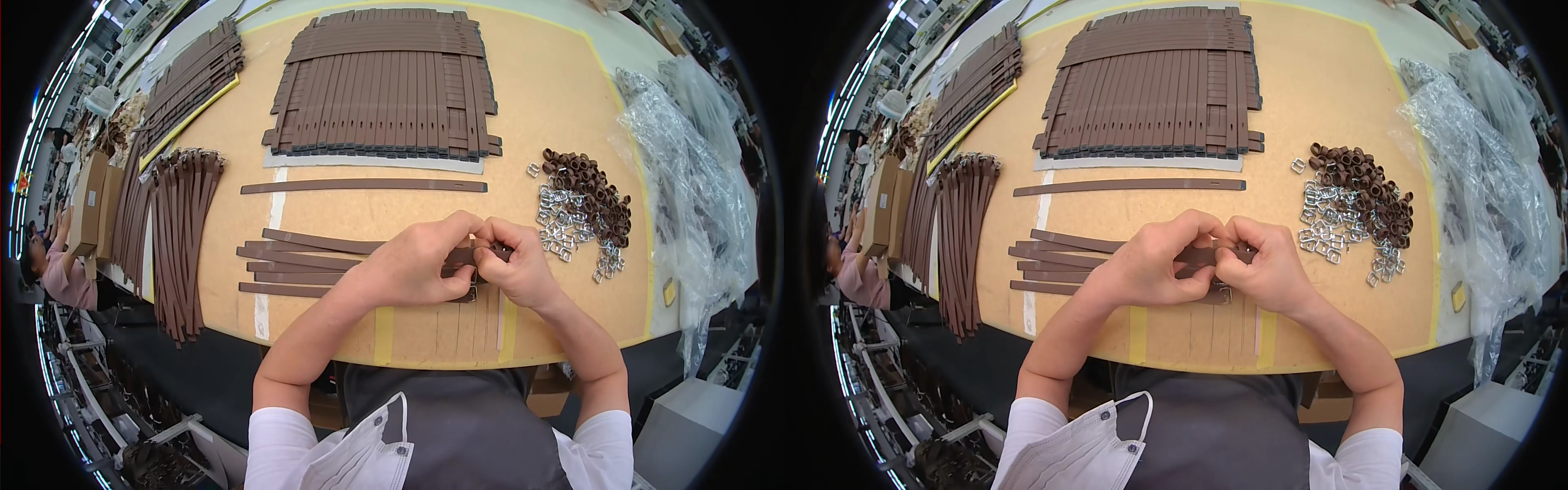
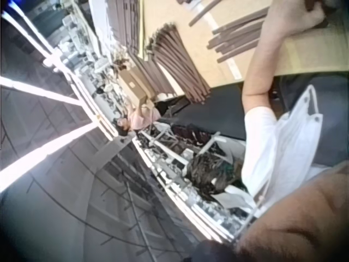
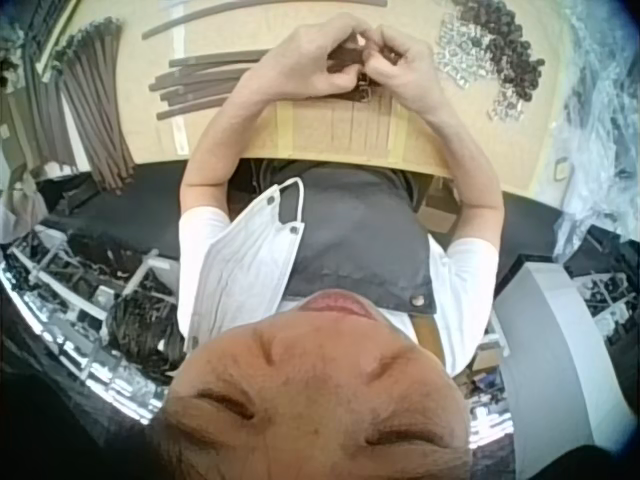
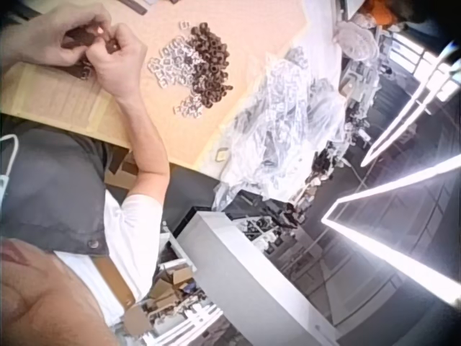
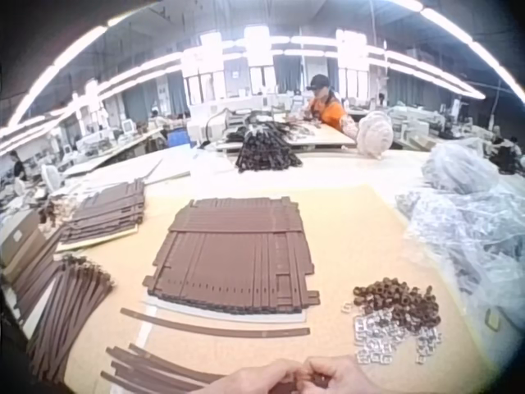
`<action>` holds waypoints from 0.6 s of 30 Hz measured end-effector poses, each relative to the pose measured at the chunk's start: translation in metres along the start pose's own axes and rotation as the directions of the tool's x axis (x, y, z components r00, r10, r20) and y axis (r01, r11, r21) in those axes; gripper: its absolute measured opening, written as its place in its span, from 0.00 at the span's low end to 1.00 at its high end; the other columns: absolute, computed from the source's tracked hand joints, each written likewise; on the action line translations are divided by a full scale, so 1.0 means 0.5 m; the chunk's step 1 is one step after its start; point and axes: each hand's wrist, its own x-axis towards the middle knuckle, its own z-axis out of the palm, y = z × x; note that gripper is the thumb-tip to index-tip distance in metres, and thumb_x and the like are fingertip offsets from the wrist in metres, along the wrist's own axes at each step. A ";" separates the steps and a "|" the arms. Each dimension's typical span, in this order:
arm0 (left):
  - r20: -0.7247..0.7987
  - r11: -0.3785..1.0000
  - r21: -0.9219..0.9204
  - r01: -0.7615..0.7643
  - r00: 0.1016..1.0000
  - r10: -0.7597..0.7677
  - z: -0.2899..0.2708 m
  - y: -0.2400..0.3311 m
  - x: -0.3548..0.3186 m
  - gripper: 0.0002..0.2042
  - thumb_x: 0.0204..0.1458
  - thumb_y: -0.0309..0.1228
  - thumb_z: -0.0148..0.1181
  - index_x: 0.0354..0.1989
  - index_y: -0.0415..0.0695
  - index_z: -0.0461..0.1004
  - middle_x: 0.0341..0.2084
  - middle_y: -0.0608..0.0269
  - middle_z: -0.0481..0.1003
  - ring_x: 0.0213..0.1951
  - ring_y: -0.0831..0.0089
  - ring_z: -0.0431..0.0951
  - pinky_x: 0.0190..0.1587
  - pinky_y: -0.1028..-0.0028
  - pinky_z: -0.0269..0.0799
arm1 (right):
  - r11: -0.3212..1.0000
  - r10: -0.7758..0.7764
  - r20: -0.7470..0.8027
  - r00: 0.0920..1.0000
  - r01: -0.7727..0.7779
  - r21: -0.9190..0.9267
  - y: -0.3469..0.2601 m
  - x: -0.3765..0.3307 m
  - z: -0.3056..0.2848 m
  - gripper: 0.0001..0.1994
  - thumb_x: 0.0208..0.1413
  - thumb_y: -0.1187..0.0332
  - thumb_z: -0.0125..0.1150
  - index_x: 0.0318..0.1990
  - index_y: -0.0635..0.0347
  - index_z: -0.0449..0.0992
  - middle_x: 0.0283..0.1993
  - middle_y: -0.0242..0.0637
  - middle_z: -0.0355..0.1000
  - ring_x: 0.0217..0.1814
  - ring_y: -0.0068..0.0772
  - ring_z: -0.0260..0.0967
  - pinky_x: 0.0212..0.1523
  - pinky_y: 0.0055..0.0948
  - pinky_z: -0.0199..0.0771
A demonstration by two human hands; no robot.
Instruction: Attaching metal buckles and loops to leather straps and organizing them into finished piles.
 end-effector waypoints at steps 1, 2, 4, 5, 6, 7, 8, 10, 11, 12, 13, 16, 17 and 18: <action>0.015 1.000 -0.010 0.021 1.000 -0.021 -0.004 0.003 0.000 0.20 0.43 0.19 0.63 0.47 0.39 0.71 0.24 0.64 0.74 0.23 0.78 0.74 0.26 0.79 0.70 | 1.000 -0.009 -0.003 1.000 0.009 0.027 0.004 0.001 0.004 0.06 0.55 0.72 0.61 0.28 0.61 0.72 0.24 0.19 0.65 0.28 0.08 0.56 0.26 0.18 0.58; 0.010 0.999 -0.028 0.020 1.000 -0.020 -0.003 0.003 -0.002 0.20 0.43 0.19 0.62 0.47 0.39 0.71 0.24 0.66 0.73 0.23 0.80 0.72 0.26 0.79 0.68 | 0.998 -0.018 -0.007 1.000 0.018 0.055 0.006 0.002 0.005 0.06 0.56 0.72 0.62 0.29 0.60 0.72 0.24 0.19 0.65 0.28 0.08 0.56 0.27 0.17 0.58; -0.001 0.998 -0.064 0.020 1.000 -0.020 -0.003 0.002 -0.004 0.20 0.42 0.18 0.61 0.47 0.39 0.71 0.23 0.68 0.70 0.23 0.83 0.68 0.25 0.81 0.65 | 0.973 0.065 0.098 0.993 -0.085 0.217 0.007 0.002 -0.005 0.07 0.59 0.69 0.63 0.31 0.59 0.73 0.24 0.19 0.65 0.27 0.08 0.58 0.27 0.16 0.59; -0.002 0.996 -0.087 0.025 1.000 -0.025 -0.006 0.004 -0.004 0.19 0.42 0.17 0.60 0.47 0.38 0.71 0.23 0.68 0.70 0.23 0.84 0.68 0.25 0.82 0.64 | 0.946 0.098 0.154 0.983 -0.140 0.291 0.007 0.004 -0.011 0.08 0.60 0.68 0.64 0.32 0.59 0.73 0.25 0.19 0.65 0.27 0.08 0.58 0.27 0.16 0.59; -0.002 0.993 -0.110 0.030 1.000 -0.031 -0.012 0.007 -0.002 0.19 0.42 0.17 0.60 0.47 0.38 0.71 0.23 0.68 0.70 0.23 0.85 0.67 0.24 0.82 0.63 | 0.928 0.106 0.216 0.971 -0.174 0.328 0.006 0.006 -0.017 0.08 0.61 0.66 0.64 0.33 0.59 0.73 0.25 0.19 0.66 0.27 0.08 0.59 0.27 0.16 0.60; -0.001 0.990 -0.134 0.035 0.999 -0.036 -0.016 0.010 -0.001 0.19 0.42 0.17 0.60 0.47 0.38 0.71 0.23 0.68 0.70 0.23 0.85 0.66 0.24 0.82 0.62 | 0.908 0.110 0.276 0.955 -0.209 0.363 0.003 0.009 -0.023 0.09 0.62 0.64 0.64 0.35 0.58 0.73 0.26 0.19 0.66 0.27 0.09 0.60 0.27 0.16 0.60; -0.007 0.992 -0.121 0.033 0.999 -0.034 -0.020 0.012 -0.001 0.19 0.42 0.17 0.60 0.47 0.38 0.71 0.23 0.69 0.70 0.23 0.86 0.66 0.24 0.83 0.61 | 0.885 0.111 0.336 0.935 -0.246 0.394 0.000 0.011 -0.029 0.10 0.63 0.62 0.64 0.36 0.58 0.73 0.26 0.20 0.67 0.27 0.09 0.61 0.27 0.15 0.61; -0.019 0.995 -0.095 0.029 0.999 -0.031 -0.027 0.016 -0.002 0.19 0.42 0.17 0.60 0.47 0.38 0.71 0.23 0.69 0.70 0.23 0.86 0.65 0.24 0.83 0.59 | 0.889 0.131 0.355 0.925 -0.268 0.371 -0.006 0.013 -0.040 0.11 0.63 0.61 0.64 0.37 0.58 0.74 0.27 0.20 0.68 0.28 0.10 0.62 0.27 0.16 0.62; -0.020 0.996 -0.089 0.028 0.999 -0.030 -0.029 0.016 -0.002 0.19 0.42 0.17 0.60 0.47 0.38 0.71 0.23 0.70 0.70 0.22 0.86 0.65 0.24 0.83 0.59 | 0.890 0.142 0.366 0.920 -0.280 0.359 -0.008 0.014 -0.043 0.11 0.63 0.60 0.64 0.38 0.58 0.74 0.28 0.21 0.69 0.28 0.11 0.63 0.27 0.16 0.63; -0.022 0.996 -0.084 0.028 0.999 -0.030 -0.032 0.016 -0.001 0.19 0.42 0.17 0.59 0.47 0.38 0.71 0.22 0.70 0.69 0.22 0.87 0.65 0.23 0.83 0.59 | 0.896 0.143 0.364 0.920 -0.277 0.348 -0.009 0.014 -0.045 0.11 0.63 0.61 0.64 0.37 0.58 0.74 0.28 0.21 0.69 0.28 0.10 0.63 0.27 0.16 0.63; -0.024 0.997 -0.078 0.026 0.999 -0.028 -0.033 0.016 -0.001 0.19 0.42 0.17 0.59 0.47 0.38 0.71 0.22 0.70 0.69 0.22 0.87 0.64 0.23 0.83 0.59 | 0.901 0.144 0.361 0.921 -0.273 0.336 -0.010 0.014 -0.046 0.10 0.63 0.61 0.63 0.37 0.58 0.74 0.28 0.21 0.69 0.29 0.10 0.63 0.27 0.16 0.63; 0.003 0.991 -0.118 0.067 0.998 -0.067 -0.027 0.015 0.001 0.18 0.43 0.17 0.59 0.46 0.38 0.72 0.21 0.72 0.68 0.22 0.87 0.63 0.23 0.83 0.58 | 0.931 0.153 0.333 0.931 -0.249 0.268 -0.009 0.013 -0.041 0.08 0.63 0.64 0.62 0.35 0.59 0.74 0.29 0.20 0.68 0.30 0.09 0.61 0.29 0.16 0.61; 0.036 0.991 -0.110 0.079 0.996 -0.076 -0.026 0.014 0.002 0.18 0.43 0.17 0.59 0.46 0.38 0.72 0.22 0.71 0.69 0.22 0.86 0.65 0.23 0.82 0.60 | 0.941 0.157 0.316 0.936 -0.238 0.240 -0.006 0.011 -0.037 0.08 0.62 0.66 0.62 0.34 0.59 0.74 0.29 0.20 0.68 0.30 0.09 0.60 0.29 0.16 0.61; 0.068 0.991 -0.102 0.090 0.994 -0.084 -0.026 0.013 0.002 0.17 0.43 0.17 0.59 0.45 0.38 0.73 0.22 0.70 0.70 0.23 0.85 0.66 0.24 0.82 0.61 | 0.949 0.111 0.289 0.951 -0.188 0.254 0.004 0.010 -0.030 0.07 0.61 0.67 0.61 0.33 0.59 0.73 0.29 0.19 0.67 0.30 0.09 0.59 0.29 0.17 0.60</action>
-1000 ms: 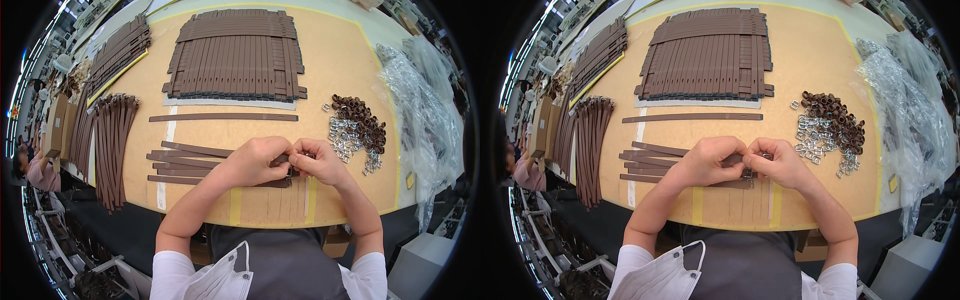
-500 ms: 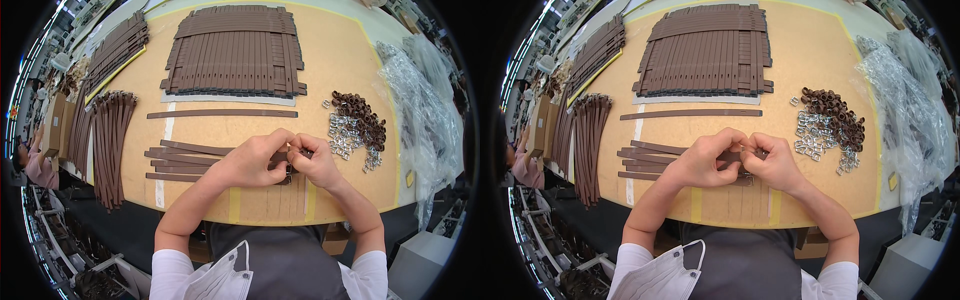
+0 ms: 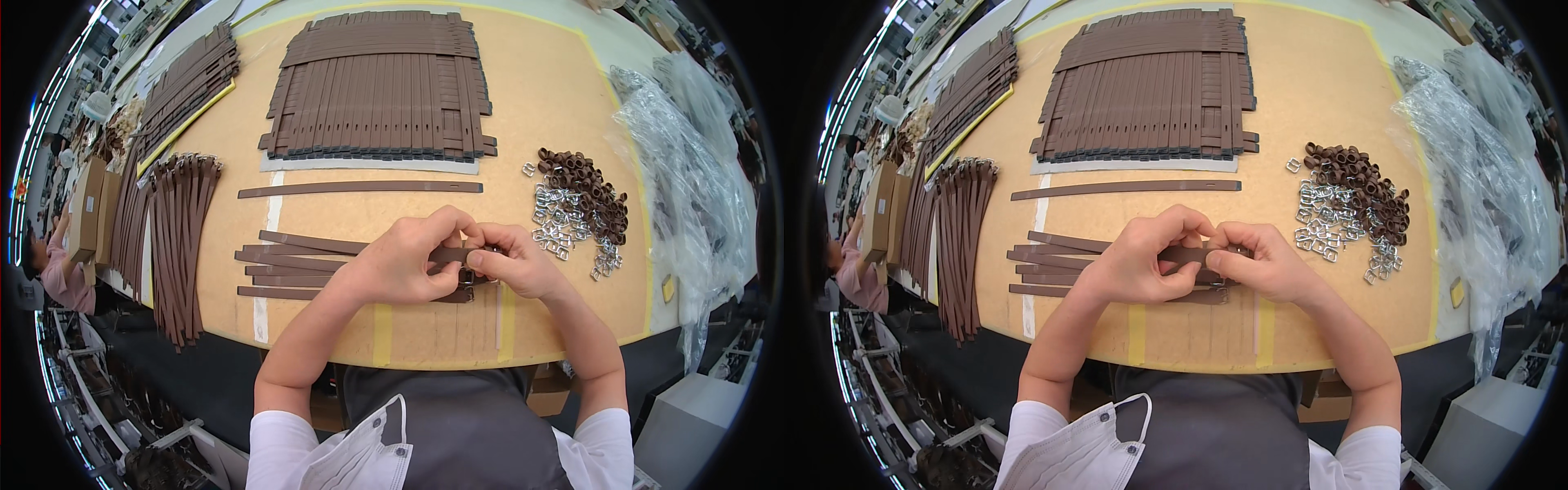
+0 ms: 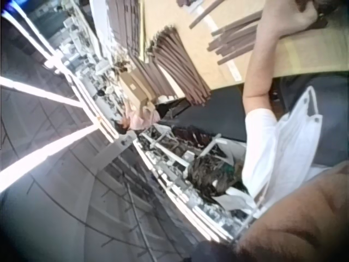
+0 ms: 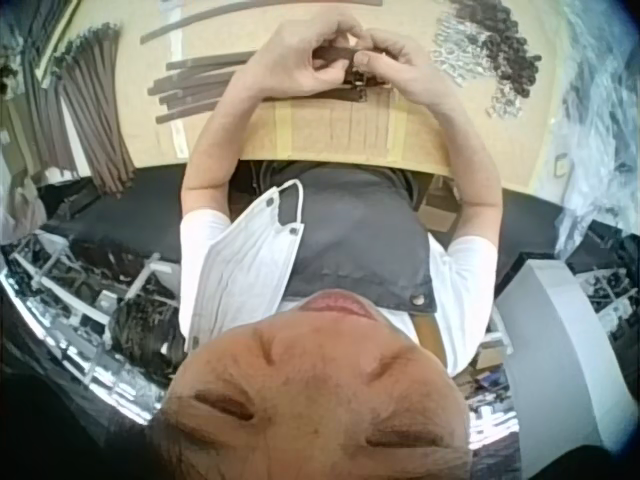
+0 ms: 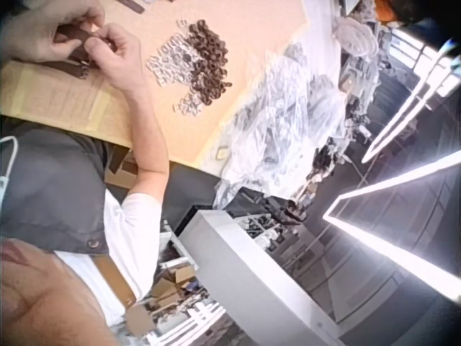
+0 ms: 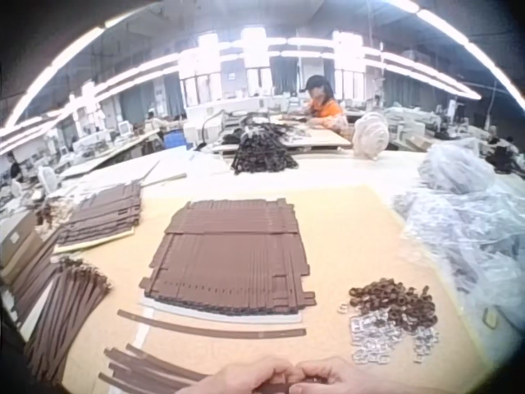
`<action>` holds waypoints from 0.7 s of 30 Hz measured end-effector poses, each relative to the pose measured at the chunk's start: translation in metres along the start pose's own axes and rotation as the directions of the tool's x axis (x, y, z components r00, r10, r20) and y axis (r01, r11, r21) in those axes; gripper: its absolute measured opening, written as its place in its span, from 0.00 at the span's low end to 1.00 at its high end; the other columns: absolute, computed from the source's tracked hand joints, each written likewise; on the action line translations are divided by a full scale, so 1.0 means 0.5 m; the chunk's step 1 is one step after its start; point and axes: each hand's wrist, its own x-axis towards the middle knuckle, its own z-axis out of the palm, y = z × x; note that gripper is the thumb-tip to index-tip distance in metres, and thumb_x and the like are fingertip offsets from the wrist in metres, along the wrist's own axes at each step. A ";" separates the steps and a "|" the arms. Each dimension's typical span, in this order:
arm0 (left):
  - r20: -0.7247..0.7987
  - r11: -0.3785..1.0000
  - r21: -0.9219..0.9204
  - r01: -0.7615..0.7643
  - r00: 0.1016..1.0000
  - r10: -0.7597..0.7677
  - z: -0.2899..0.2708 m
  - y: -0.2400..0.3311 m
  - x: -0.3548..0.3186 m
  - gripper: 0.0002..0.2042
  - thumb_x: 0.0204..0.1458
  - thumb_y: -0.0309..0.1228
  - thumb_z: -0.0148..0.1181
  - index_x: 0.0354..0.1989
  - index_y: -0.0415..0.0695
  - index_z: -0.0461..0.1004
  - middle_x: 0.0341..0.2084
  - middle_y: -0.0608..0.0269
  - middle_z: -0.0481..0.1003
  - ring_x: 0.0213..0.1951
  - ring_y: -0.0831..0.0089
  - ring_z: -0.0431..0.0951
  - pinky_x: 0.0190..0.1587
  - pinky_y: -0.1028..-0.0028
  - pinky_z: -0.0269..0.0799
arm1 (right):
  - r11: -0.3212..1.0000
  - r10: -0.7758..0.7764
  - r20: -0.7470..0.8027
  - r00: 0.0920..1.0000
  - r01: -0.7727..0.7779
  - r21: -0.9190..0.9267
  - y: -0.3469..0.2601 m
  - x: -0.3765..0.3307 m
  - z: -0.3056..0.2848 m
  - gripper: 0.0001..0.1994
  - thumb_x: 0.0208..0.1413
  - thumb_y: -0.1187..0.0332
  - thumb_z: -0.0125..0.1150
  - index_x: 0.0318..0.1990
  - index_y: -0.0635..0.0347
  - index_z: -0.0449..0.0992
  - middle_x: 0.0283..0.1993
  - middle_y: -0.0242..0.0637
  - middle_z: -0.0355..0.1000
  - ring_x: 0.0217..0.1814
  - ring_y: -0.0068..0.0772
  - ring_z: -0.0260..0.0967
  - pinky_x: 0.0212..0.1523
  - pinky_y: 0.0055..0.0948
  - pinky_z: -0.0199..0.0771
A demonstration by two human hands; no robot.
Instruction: Attaching metal buckles and loops to leather straps and organizing them into finished piles.
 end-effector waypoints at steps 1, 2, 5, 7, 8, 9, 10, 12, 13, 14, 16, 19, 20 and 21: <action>0.035 1.000 0.005 0.007 0.999 -0.007 0.002 -0.002 0.003 0.17 0.43 0.17 0.59 0.45 0.38 0.73 0.23 0.69 0.72 0.23 0.84 0.68 0.24 0.82 0.63 | 0.999 -0.053 -0.020 0.998 0.053 -0.005 0.016 0.004 0.003 0.07 0.61 0.69 0.61 0.32 0.60 0.73 0.28 0.19 0.66 0.31 0.09 0.58 0.29 0.17 0.59; 0.012 1.000 0.000 -0.013 1.000 0.013 0.007 -0.006 0.003 0.16 0.44 0.17 0.59 0.45 0.38 0.73 0.24 0.67 0.73 0.24 0.82 0.70 0.25 0.81 0.65 | 0.994 -0.106 -0.038 0.994 0.106 -0.012 0.026 0.007 0.007 0.07 0.60 0.70 0.60 0.31 0.60 0.72 0.28 0.19 0.65 0.31 0.09 0.57 0.30 0.18 0.59; -0.030 0.998 -0.010 -0.056 0.998 0.056 0.012 -0.019 0.002 0.15 0.46 0.17 0.60 0.44 0.37 0.74 0.29 0.62 0.78 0.28 0.77 0.76 0.30 0.78 0.71 | 0.987 -0.141 -0.066 0.988 0.135 -0.089 0.018 0.010 0.014 0.07 0.58 0.71 0.61 0.30 0.61 0.71 0.27 0.20 0.63 0.32 0.11 0.56 0.30 0.20 0.58; -0.027 0.998 -0.010 -0.058 0.998 0.058 0.001 -0.022 0.001 0.14 0.48 0.18 0.60 0.44 0.36 0.74 0.33 0.59 0.80 0.32 0.74 0.79 0.35 0.76 0.75 | 0.945 -0.222 -0.068 0.973 0.198 -0.262 0.013 0.012 0.005 0.07 0.58 0.68 0.63 0.31 0.61 0.73 0.27 0.23 0.66 0.30 0.12 0.58 0.30 0.21 0.61; -0.029 0.999 0.019 -0.027 0.999 0.027 -0.005 -0.024 0.003 0.13 0.49 0.18 0.60 0.44 0.36 0.74 0.34 0.59 0.80 0.33 0.74 0.79 0.36 0.75 0.74 | 0.926 -0.232 -0.101 0.968 0.187 -0.329 0.003 0.015 -0.007 0.08 0.58 0.67 0.64 0.33 0.61 0.75 0.28 0.24 0.68 0.30 0.13 0.60 0.31 0.22 0.63; -0.034 0.999 0.048 0.006 0.999 -0.004 -0.012 -0.027 0.008 0.12 0.50 0.19 0.60 0.44 0.36 0.75 0.34 0.59 0.80 0.34 0.74 0.79 0.37 0.75 0.74 | 0.903 -0.242 -0.131 0.961 0.173 -0.394 -0.013 0.018 -0.027 0.08 0.58 0.66 0.64 0.34 0.62 0.76 0.29 0.26 0.70 0.31 0.15 0.62 0.32 0.23 0.64; -0.040 0.996 0.080 0.041 0.998 -0.038 -0.020 -0.031 0.010 0.11 0.51 0.19 0.60 0.44 0.35 0.75 0.35 0.59 0.80 0.35 0.74 0.79 0.38 0.74 0.74 | 0.877 -0.254 -0.159 0.954 0.158 -0.453 -0.024 0.025 -0.050 0.09 0.59 0.65 0.65 0.35 0.62 0.77 0.30 0.27 0.72 0.31 0.17 0.64 0.33 0.24 0.66; -0.038 0.968 0.197 0.153 0.988 -0.149 -0.031 -0.045 0.017 0.10 0.53 0.22 0.60 0.43 0.34 0.74 0.34 0.56 0.79 0.35 0.69 0.78 0.40 0.72 0.74 | 0.692 -0.496 -0.408 0.766 0.065 -0.719 -0.031 0.036 -0.126 0.11 0.59 0.63 0.65 0.41 0.62 0.80 0.35 0.34 0.77 0.37 0.26 0.70 0.40 0.28 0.71; -0.050 0.958 0.240 0.159 0.987 -0.152 -0.032 -0.061 0.019 0.10 0.54 0.22 0.60 0.43 0.34 0.74 0.34 0.55 0.79 0.34 0.68 0.78 0.39 0.71 0.74 | 0.606 -0.573 -0.436 0.694 0.001 -0.795 -0.032 0.038 -0.166 0.09 0.59 0.65 0.65 0.42 0.61 0.80 0.36 0.35 0.78 0.41 0.31 0.71 0.43 0.31 0.72; -0.068 0.943 0.287 0.168 0.986 -0.155 -0.033 -0.076 0.019 0.09 0.54 0.23 0.60 0.43 0.34 0.74 0.33 0.54 0.79 0.33 0.66 0.78 0.39 0.70 0.74 | 0.515 -0.651 -0.441 0.617 -0.068 -0.855 -0.029 0.041 -0.196 0.09 0.58 0.67 0.65 0.42 0.60 0.81 0.38 0.37 0.78 0.45 0.35 0.72 0.47 0.33 0.73; -0.049 0.937 0.315 0.152 0.988 -0.144 -0.032 -0.092 0.015 0.09 0.55 0.24 0.60 0.43 0.35 0.75 0.35 0.53 0.77 0.36 0.62 0.77 0.40 0.68 0.73 | 0.450 -0.620 -0.431 0.656 -0.153 -0.880 -0.014 0.033 -0.214 0.08 0.56 0.69 0.65 0.42 0.59 0.81 0.38 0.37 0.79 0.46 0.37 0.72 0.49 0.36 0.73; 0.000 0.918 0.380 0.114 0.992 -0.123 -0.032 -0.088 0.015 0.09 0.55 0.25 0.61 0.43 0.35 0.75 0.39 0.54 0.76 0.41 0.62 0.76 0.42 0.67 0.74 | 0.360 -0.611 -0.385 0.691 -0.191 -0.913 -0.008 0.036 -0.215 0.07 0.55 0.71 0.65 0.41 0.60 0.81 0.38 0.36 0.78 0.48 0.38 0.72 0.51 0.37 0.73; 0.031 0.912 0.394 0.115 0.990 -0.139 -0.034 -0.083 0.017 0.09 0.56 0.25 0.62 0.43 0.36 0.75 0.40 0.54 0.75 0.42 0.62 0.76 0.43 0.66 0.74 | 0.332 -0.613 -0.364 0.701 -0.190 -0.924 -0.008 0.038 -0.210 0.07 0.55 0.72 0.65 0.40 0.60 0.81 0.38 0.36 0.78 0.48 0.38 0.72 0.51 0.37 0.73; 0.062 0.906 0.408 0.116 0.986 -0.155 -0.036 -0.080 0.020 0.09 0.56 0.25 0.62 0.43 0.36 0.75 0.41 0.55 0.74 0.44 0.61 0.75 0.44 0.66 0.74 | 0.286 -0.648 -0.328 0.688 -0.180 -0.941 -0.004 0.039 -0.206 0.06 0.55 0.72 0.65 0.40 0.61 0.80 0.38 0.37 0.78 0.44 0.37 0.73 0.47 0.35 0.75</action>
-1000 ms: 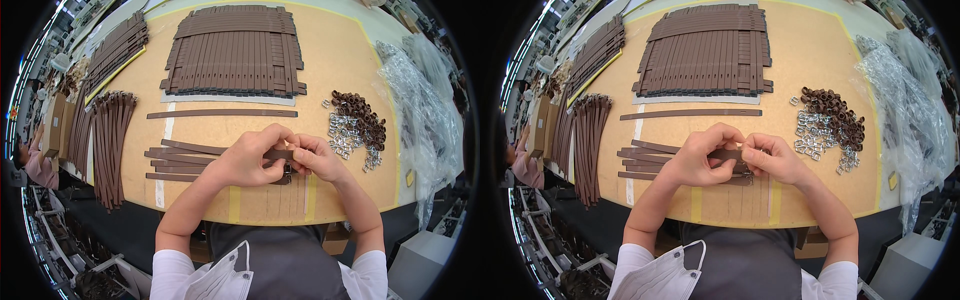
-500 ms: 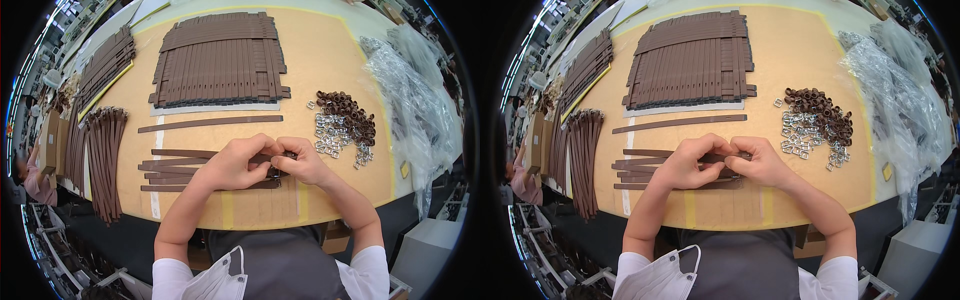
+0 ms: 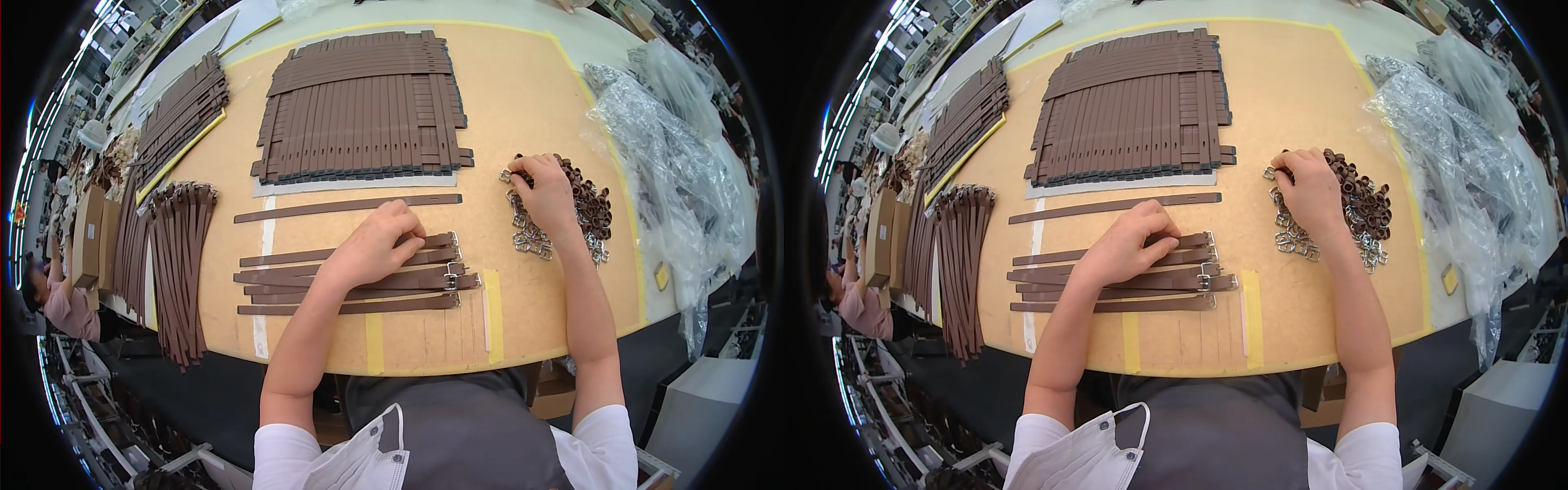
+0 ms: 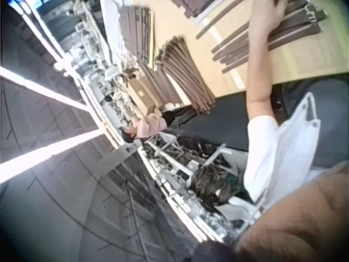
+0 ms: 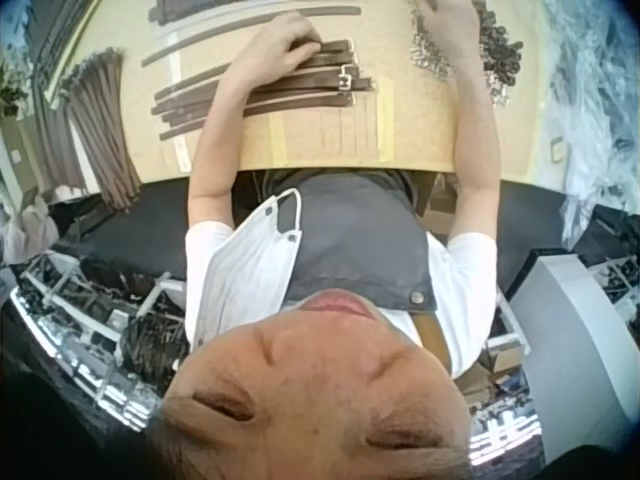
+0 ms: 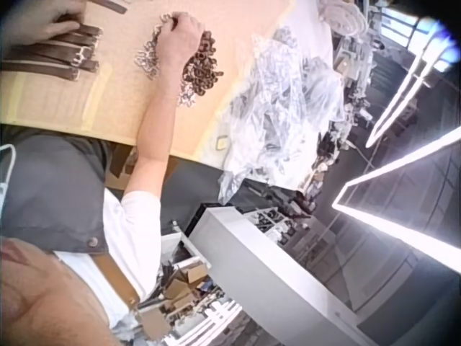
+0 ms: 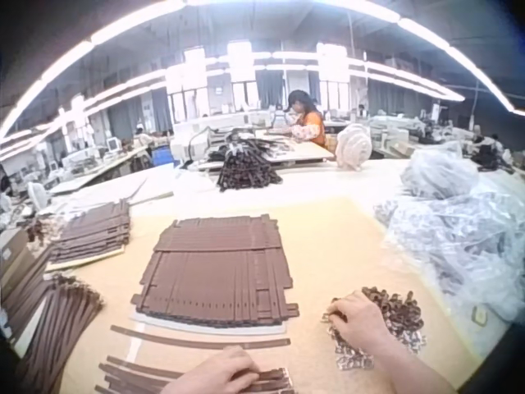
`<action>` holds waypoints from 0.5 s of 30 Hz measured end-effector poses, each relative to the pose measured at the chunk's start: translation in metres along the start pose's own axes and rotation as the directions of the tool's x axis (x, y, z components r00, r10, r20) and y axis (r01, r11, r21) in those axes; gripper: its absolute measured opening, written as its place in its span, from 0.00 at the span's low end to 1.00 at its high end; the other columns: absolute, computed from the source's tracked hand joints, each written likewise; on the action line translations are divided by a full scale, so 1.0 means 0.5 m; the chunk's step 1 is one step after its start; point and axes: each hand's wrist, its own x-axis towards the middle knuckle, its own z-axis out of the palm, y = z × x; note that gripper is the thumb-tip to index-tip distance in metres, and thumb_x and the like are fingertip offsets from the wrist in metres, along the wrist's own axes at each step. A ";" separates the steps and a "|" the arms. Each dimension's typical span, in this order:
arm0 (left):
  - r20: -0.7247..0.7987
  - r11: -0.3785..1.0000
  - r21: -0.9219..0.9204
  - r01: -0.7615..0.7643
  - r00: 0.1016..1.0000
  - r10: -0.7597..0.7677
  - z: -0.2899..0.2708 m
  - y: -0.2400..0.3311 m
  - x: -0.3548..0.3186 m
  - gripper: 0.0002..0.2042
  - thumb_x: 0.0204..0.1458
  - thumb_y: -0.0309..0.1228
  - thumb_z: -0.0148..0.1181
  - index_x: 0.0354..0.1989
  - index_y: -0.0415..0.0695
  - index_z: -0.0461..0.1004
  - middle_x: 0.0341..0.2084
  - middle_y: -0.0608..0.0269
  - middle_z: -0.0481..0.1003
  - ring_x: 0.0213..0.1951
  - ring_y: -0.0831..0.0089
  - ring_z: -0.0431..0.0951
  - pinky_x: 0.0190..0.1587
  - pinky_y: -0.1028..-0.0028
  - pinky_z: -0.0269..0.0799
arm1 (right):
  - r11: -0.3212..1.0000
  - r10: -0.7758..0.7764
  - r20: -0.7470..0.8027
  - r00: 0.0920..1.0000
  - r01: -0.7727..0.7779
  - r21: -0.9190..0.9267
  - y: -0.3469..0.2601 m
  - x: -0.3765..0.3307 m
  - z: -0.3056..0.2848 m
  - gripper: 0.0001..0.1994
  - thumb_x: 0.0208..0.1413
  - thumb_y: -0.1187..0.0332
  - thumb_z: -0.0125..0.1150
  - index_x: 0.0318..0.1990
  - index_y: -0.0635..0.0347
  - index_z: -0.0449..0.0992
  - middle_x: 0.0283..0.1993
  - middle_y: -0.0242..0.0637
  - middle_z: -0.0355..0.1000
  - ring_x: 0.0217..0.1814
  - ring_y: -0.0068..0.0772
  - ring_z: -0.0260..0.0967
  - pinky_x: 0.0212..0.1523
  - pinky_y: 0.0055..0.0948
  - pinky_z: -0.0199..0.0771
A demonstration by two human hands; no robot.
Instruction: Attaching metal buckles and loops to leather straps and organizing them into finished piles.
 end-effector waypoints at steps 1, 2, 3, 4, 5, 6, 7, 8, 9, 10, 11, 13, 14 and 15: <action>-0.062 1.000 0.007 -0.025 0.998 0.026 0.000 -0.005 -0.001 0.09 0.56 0.26 0.62 0.43 0.36 0.75 0.41 0.55 0.74 0.45 0.61 0.75 0.45 0.66 0.73 | 0.995 0.051 0.021 0.998 -0.053 0.082 -0.017 0.002 0.001 0.06 0.55 0.72 0.65 0.40 0.61 0.80 0.38 0.37 0.77 0.43 0.38 0.74 0.46 0.34 0.76; -0.125 0.999 0.016 -0.050 0.991 0.051 0.005 -0.014 0.000 0.09 0.55 0.26 0.63 0.43 0.36 0.75 0.41 0.55 0.73 0.45 0.61 0.74 0.47 0.66 0.73 | 0.981 0.101 0.047 0.994 -0.107 0.162 -0.040 0.004 -0.003 0.06 0.55 0.72 0.65 0.40 0.61 0.80 0.38 0.37 0.77 0.41 0.38 0.74 0.44 0.34 0.76; -0.186 0.997 0.027 -0.073 0.980 0.077 0.009 -0.022 0.003 0.09 0.55 0.26 0.63 0.42 0.36 0.75 0.40 0.56 0.73 0.46 0.60 0.73 0.48 0.66 0.72 | 0.958 0.147 0.079 0.986 -0.162 0.239 -0.057 0.004 -0.003 0.06 0.55 0.73 0.65 0.40 0.60 0.80 0.38 0.37 0.77 0.39 0.38 0.75 0.42 0.33 0.77; -0.253 0.992 0.077 -0.103 0.960 0.120 0.012 -0.028 0.013 0.10 0.55 0.26 0.64 0.43 0.37 0.75 0.39 0.56 0.72 0.46 0.60 0.72 0.49 0.66 0.71 | 0.954 0.082 0.091 0.992 -0.105 0.282 -0.064 -0.002 0.002 0.06 0.54 0.74 0.65 0.40 0.60 0.80 0.37 0.36 0.76 0.37 0.35 0.75 0.39 0.31 0.76; -0.316 0.983 0.129 -0.129 0.935 0.164 0.013 -0.033 0.026 0.10 0.54 0.26 0.64 0.43 0.37 0.75 0.38 0.56 0.72 0.46 0.59 0.72 0.50 0.65 0.70 | 0.944 0.017 0.100 0.995 -0.049 0.327 -0.070 -0.008 0.009 0.07 0.54 0.75 0.65 0.40 0.60 0.80 0.36 0.36 0.76 0.35 0.33 0.75 0.36 0.29 0.75; -0.374 0.972 0.183 -0.149 0.903 0.209 0.016 -0.038 0.032 0.10 0.54 0.25 0.64 0.43 0.38 0.75 0.37 0.56 0.71 0.46 0.59 0.71 0.51 0.65 0.69 | 0.928 -0.049 0.107 0.993 0.006 0.371 -0.075 -0.014 0.015 0.07 0.54 0.76 0.66 0.41 0.60 0.80 0.36 0.35 0.76 0.34 0.30 0.75 0.33 0.27 0.75; -0.363 0.978 0.177 -0.114 0.916 0.173 0.021 -0.043 0.035 0.10 0.53 0.25 0.65 0.42 0.38 0.75 0.37 0.57 0.71 0.47 0.59 0.70 0.52 0.65 0.68 | 0.934 -0.111 0.165 0.980 0.046 0.353 -0.075 -0.020 0.019 0.07 0.54 0.76 0.66 0.40 0.60 0.80 0.35 0.35 0.75 0.34 0.29 0.75 0.33 0.27 0.75; -0.350 0.982 0.171 -0.079 0.927 0.136 0.026 -0.048 0.036 0.09 0.52 0.25 0.65 0.41 0.39 0.75 0.38 0.57 0.72 0.47 0.58 0.70 0.53 0.64 0.68 | 0.937 -0.170 0.223 0.960 0.087 0.337 -0.073 -0.026 0.022 0.07 0.54 0.76 0.65 0.40 0.60 0.80 0.35 0.34 0.75 0.35 0.28 0.75 0.33 0.27 0.75; -0.338 0.985 0.166 -0.045 0.936 0.099 0.028 -0.052 0.034 0.09 0.51 0.25 0.65 0.40 0.39 0.75 0.38 0.58 0.72 0.48 0.58 0.69 0.54 0.64 0.67 | 0.938 -0.225 0.280 0.933 0.130 0.323 -0.073 -0.030 0.024 0.07 0.54 0.77 0.65 0.40 0.60 0.80 0.35 0.34 0.75 0.35 0.27 0.75 0.33 0.27 0.75; -0.292 0.988 0.151 -0.038 0.953 0.081 0.026 -0.051 0.034 0.09 0.51 0.26 0.65 0.39 0.39 0.75 0.38 0.58 0.72 0.47 0.58 0.69 0.54 0.64 0.67 | 0.930 -0.230 0.282 0.932 0.125 0.345 -0.075 -0.031 0.021 0.06 0.54 0.77 0.65 0.39 0.59 0.80 0.34 0.33 0.74 0.34 0.25 0.74 0.33 0.25 0.73; -0.246 0.990 0.137 -0.031 0.967 0.064 0.023 -0.047 0.032 0.08 0.51 0.26 0.66 0.38 0.40 0.75 0.38 0.58 0.72 0.47 0.58 0.68 0.54 0.64 0.67 | 0.920 -0.215 0.289 0.933 0.094 0.380 -0.079 -0.031 0.015 0.06 0.54 0.78 0.64 0.39 0.60 0.80 0.34 0.32 0.74 0.33 0.24 0.73 0.32 0.24 0.72; -0.182 0.994 0.107 -0.009 0.983 0.029 0.019 -0.045 0.030 0.08 0.51 0.26 0.66 0.36 0.40 0.74 0.38 0.59 0.72 0.47 0.59 0.68 0.53 0.64 0.67 | 0.895 -0.183 0.305 0.935 0.031 0.445 -0.090 -0.027 -0.006 0.06 0.55 0.78 0.64 0.39 0.60 0.79 0.33 0.31 0.73 0.31 0.23 0.71 0.32 0.23 0.71; -0.165 0.996 0.091 0.005 0.986 0.010 0.018 -0.044 0.029 0.08 0.51 0.26 0.66 0.35 0.40 0.73 0.38 0.59 0.72 0.46 0.59 0.68 0.53 0.65 0.66 | 0.902 -0.136 0.297 0.945 -0.006 0.431 -0.090 -0.024 -0.015 0.05 0.56 0.77 0.62 0.40 0.61 0.79 0.34 0.33 0.74 0.32 0.25 0.71 0.33 0.24 0.72; -0.148 0.997 0.076 0.020 0.989 -0.009 0.017 -0.045 0.028 0.08 0.51 0.26 0.66 0.35 0.41 0.72 0.37 0.58 0.72 0.46 0.59 0.68 0.52 0.65 0.66 | 0.908 -0.088 0.289 0.953 -0.042 0.417 -0.088 -0.021 -0.023 0.05 0.57 0.77 0.61 0.40 0.62 0.79 0.34 0.34 0.74 0.33 0.26 0.72 0.35 0.25 0.73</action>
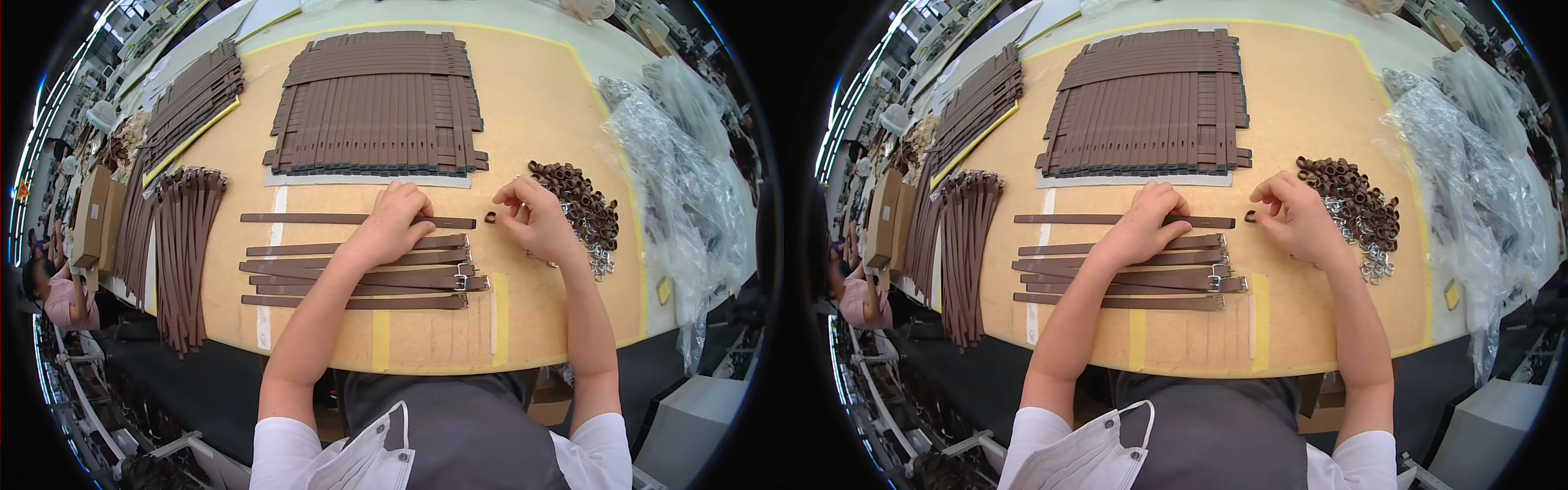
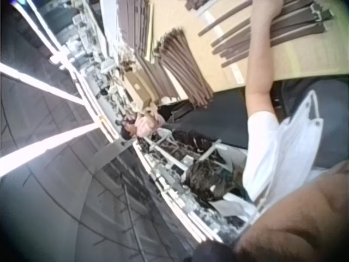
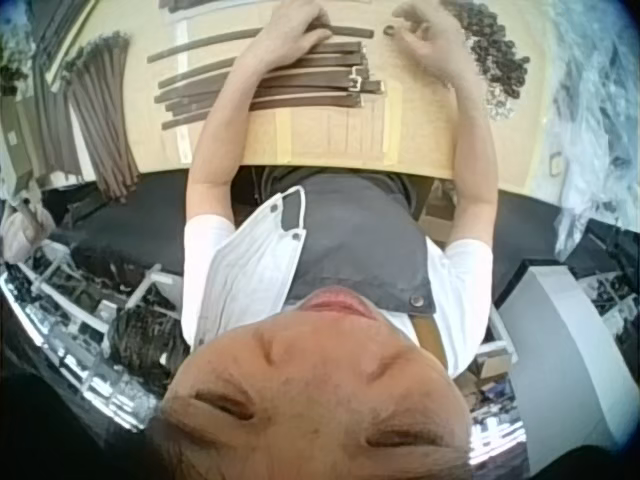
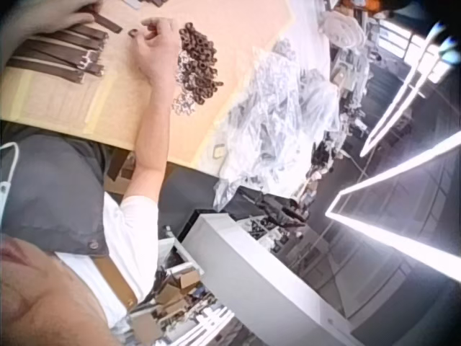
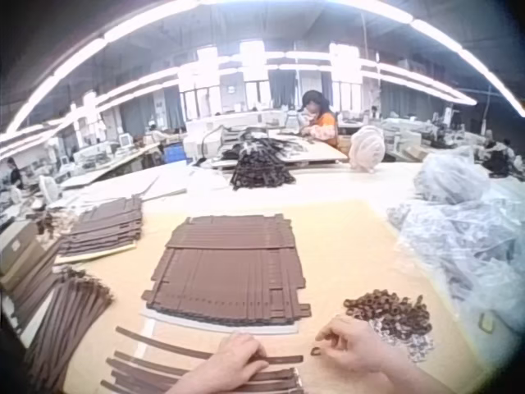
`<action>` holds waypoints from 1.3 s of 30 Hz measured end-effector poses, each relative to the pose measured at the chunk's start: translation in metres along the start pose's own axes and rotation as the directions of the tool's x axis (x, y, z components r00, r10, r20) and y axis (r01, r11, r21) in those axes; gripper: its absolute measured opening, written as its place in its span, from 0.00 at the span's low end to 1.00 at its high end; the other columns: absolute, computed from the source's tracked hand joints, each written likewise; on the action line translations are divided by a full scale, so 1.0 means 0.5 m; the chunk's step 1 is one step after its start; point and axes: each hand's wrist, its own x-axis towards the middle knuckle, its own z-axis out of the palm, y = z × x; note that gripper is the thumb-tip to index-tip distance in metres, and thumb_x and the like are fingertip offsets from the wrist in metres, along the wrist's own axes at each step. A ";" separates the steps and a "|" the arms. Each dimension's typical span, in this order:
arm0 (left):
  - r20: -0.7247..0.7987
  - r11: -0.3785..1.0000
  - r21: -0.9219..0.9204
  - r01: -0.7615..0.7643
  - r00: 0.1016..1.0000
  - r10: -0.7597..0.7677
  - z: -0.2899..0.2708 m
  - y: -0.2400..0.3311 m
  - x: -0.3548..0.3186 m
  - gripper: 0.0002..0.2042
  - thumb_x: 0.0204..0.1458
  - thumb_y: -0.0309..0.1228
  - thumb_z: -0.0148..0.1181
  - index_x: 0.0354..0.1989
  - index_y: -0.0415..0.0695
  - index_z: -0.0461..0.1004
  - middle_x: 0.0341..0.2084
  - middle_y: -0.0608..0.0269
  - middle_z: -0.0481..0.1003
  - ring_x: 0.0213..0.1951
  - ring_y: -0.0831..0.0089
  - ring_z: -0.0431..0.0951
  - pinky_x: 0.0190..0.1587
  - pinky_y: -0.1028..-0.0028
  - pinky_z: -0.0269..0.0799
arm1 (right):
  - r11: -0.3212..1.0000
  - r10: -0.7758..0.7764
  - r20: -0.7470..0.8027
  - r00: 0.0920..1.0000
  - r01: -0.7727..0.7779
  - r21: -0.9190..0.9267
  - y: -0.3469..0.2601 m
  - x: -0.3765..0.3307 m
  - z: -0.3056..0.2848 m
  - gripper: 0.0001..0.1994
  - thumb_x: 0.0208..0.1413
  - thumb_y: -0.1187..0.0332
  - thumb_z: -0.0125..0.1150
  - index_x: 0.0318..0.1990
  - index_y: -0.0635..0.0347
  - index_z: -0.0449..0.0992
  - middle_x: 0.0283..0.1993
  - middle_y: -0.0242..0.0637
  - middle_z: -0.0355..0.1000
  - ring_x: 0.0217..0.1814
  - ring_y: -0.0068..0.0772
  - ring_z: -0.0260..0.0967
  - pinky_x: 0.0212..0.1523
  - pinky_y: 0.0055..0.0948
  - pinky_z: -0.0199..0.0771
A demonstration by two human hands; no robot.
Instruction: Attaching metal buckles and loops to leather straps and organizing them into finished piles.
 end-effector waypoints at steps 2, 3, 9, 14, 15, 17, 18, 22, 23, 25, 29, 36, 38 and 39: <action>0.004 0.999 -0.040 -0.007 1.000 0.008 -0.002 -0.001 0.001 0.08 0.52 0.26 0.66 0.34 0.40 0.71 0.35 0.59 0.71 0.44 0.60 0.68 0.51 0.65 0.66 | 0.997 0.081 -0.116 0.990 -0.081 0.001 0.008 0.000 -0.012 0.06 0.58 0.77 0.60 0.42 0.63 0.79 0.35 0.36 0.74 0.34 0.27 0.72 0.36 0.25 0.73; 0.005 0.998 -0.060 -0.011 1.000 0.011 -0.004 -0.001 0.001 0.07 0.53 0.25 0.65 0.34 0.40 0.71 0.34 0.59 0.71 0.43 0.60 0.68 0.50 0.65 0.66 | 0.993 0.119 -0.199 0.973 -0.120 0.008 0.019 0.002 -0.014 0.06 0.58 0.77 0.59 0.42 0.64 0.79 0.35 0.37 0.74 0.34 0.27 0.72 0.36 0.25 0.73; 0.103 0.951 -0.247 0.188 0.981 -0.167 -0.032 0.027 0.003 0.07 0.56 0.25 0.63 0.36 0.38 0.71 0.32 0.59 0.76 0.36 0.68 0.75 0.42 0.69 0.72 | 0.955 0.085 -0.369 0.925 -0.181 -0.234 0.068 0.011 -0.013 0.06 0.58 0.71 0.63 0.41 0.62 0.81 0.35 0.41 0.77 0.38 0.39 0.75 0.43 0.34 0.75; 0.014 0.948 -0.294 0.123 0.992 -0.124 -0.030 0.025 -0.005 0.10 0.56 0.26 0.65 0.45 0.38 0.75 0.33 0.59 0.79 0.38 0.72 0.78 0.44 0.72 0.74 | 0.946 0.001 -0.205 0.979 -0.068 -0.317 0.051 0.023 0.009 0.05 0.53 0.71 0.66 0.37 0.61 0.80 0.35 0.37 0.77 0.41 0.40 0.74 0.44 0.36 0.75; 0.026 0.948 -0.284 0.142 0.990 -0.141 -0.033 0.031 -0.005 0.11 0.56 0.26 0.66 0.46 0.38 0.76 0.33 0.59 0.79 0.38 0.72 0.78 0.45 0.72 0.74 | 0.952 0.021 -0.191 0.981 -0.078 -0.297 0.045 0.021 0.014 0.05 0.54 0.71 0.66 0.37 0.61 0.80 0.35 0.38 0.77 0.40 0.40 0.74 0.44 0.36 0.75; -0.033 0.948 -0.315 0.053 0.997 -0.067 -0.028 0.026 -0.004 0.12 0.55 0.26 0.67 0.46 0.39 0.77 0.33 0.60 0.80 0.37 0.72 0.78 0.44 0.73 0.75 | 0.966 0.076 -0.177 0.981 -0.116 -0.231 0.032 0.015 0.023 0.06 0.54 0.71 0.66 0.37 0.61 0.80 0.35 0.38 0.77 0.38 0.39 0.75 0.42 0.35 0.76; -0.063 0.944 -0.328 0.009 0.998 -0.031 -0.027 0.024 -0.004 0.12 0.54 0.27 0.68 0.47 0.39 0.78 0.34 0.60 0.80 0.37 0.73 0.79 0.44 0.73 0.75 | 0.973 0.113 -0.174 0.978 -0.144 -0.182 0.026 0.012 0.027 0.06 0.55 0.70 0.66 0.38 0.61 0.80 0.35 0.39 0.77 0.37 0.38 0.75 0.41 0.35 0.76; -0.082 0.966 -0.258 0.008 0.996 -0.030 -0.029 0.027 -0.005 0.10 0.54 0.26 0.68 0.44 0.38 0.79 0.35 0.61 0.80 0.37 0.73 0.79 0.42 0.74 0.75 | 0.982 0.139 -0.215 0.967 -0.162 -0.093 0.006 0.010 0.015 0.07 0.55 0.69 0.67 0.38 0.62 0.80 0.35 0.40 0.77 0.33 0.37 0.76 0.38 0.32 0.76; -0.090 0.969 -0.248 0.004 0.996 -0.027 -0.029 0.027 -0.006 0.10 0.54 0.25 0.67 0.44 0.38 0.78 0.35 0.61 0.80 0.36 0.74 0.79 0.42 0.74 0.75 | 0.980 0.170 -0.168 0.971 -0.184 -0.074 -0.001 0.010 0.010 0.07 0.55 0.69 0.68 0.38 0.62 0.80 0.35 0.40 0.77 0.34 0.37 0.76 0.38 0.32 0.76; -0.093 0.966 -0.257 0.013 0.995 -0.038 -0.029 0.028 -0.006 0.10 0.54 0.25 0.67 0.43 0.37 0.78 0.34 0.61 0.80 0.36 0.75 0.79 0.41 0.75 0.75 | 0.972 0.230 -0.077 0.970 -0.233 -0.040 -0.012 0.001 0.003 0.07 0.54 0.69 0.68 0.37 0.62 0.81 0.35 0.39 0.76 0.34 0.36 0.76 0.38 0.32 0.76; -0.089 0.955 -0.295 0.017 0.995 -0.045 -0.025 0.031 -0.007 0.10 0.53 0.24 0.66 0.43 0.37 0.78 0.32 0.63 0.79 0.35 0.77 0.79 0.38 0.77 0.74 | 0.986 0.058 0.031 0.998 -0.052 -0.158 -0.006 -0.012 0.048 0.07 0.53 0.69 0.69 0.36 0.61 0.80 0.32 0.39 0.73 0.35 0.31 0.76 0.37 0.29 0.76; -0.109 0.950 -0.313 -0.016 0.994 -0.019 -0.031 0.042 -0.009 0.09 0.52 0.24 0.66 0.42 0.37 0.79 0.32 0.65 0.79 0.34 0.81 0.78 0.35 0.80 0.74 | 0.642 0.337 0.143 0.930 -0.339 0.688 0.016 -0.007 0.062 0.06 0.58 0.72 0.66 0.40 0.63 0.78 0.38 0.30 0.76 0.39 0.20 0.74 0.42 0.21 0.76; -0.122 0.943 -0.330 -0.036 0.992 -0.005 -0.027 0.044 -0.013 0.09 0.52 0.23 0.67 0.42 0.36 0.80 0.31 0.65 0.79 0.33 0.81 0.78 0.35 0.80 0.74 | 0.466 0.345 0.191 0.919 -0.344 0.815 0.011 -0.003 0.061 0.07 0.60 0.72 0.66 0.43 0.64 0.77 0.40 0.30 0.76 0.40 0.18 0.73 0.43 0.20 0.75; -0.129 0.940 -0.339 -0.047 0.992 0.003 -0.026 0.044 -0.014 0.09 0.52 0.23 0.67 0.42 0.36 0.80 0.31 0.65 0.80 0.33 0.81 0.78 0.34 0.80 0.74 | 0.443 0.331 0.195 0.923 -0.335 0.832 0.009 -0.003 0.065 0.07 0.60 0.73 0.66 0.44 0.64 0.77 0.40 0.30 0.76 0.41 0.19 0.73 0.44 0.20 0.76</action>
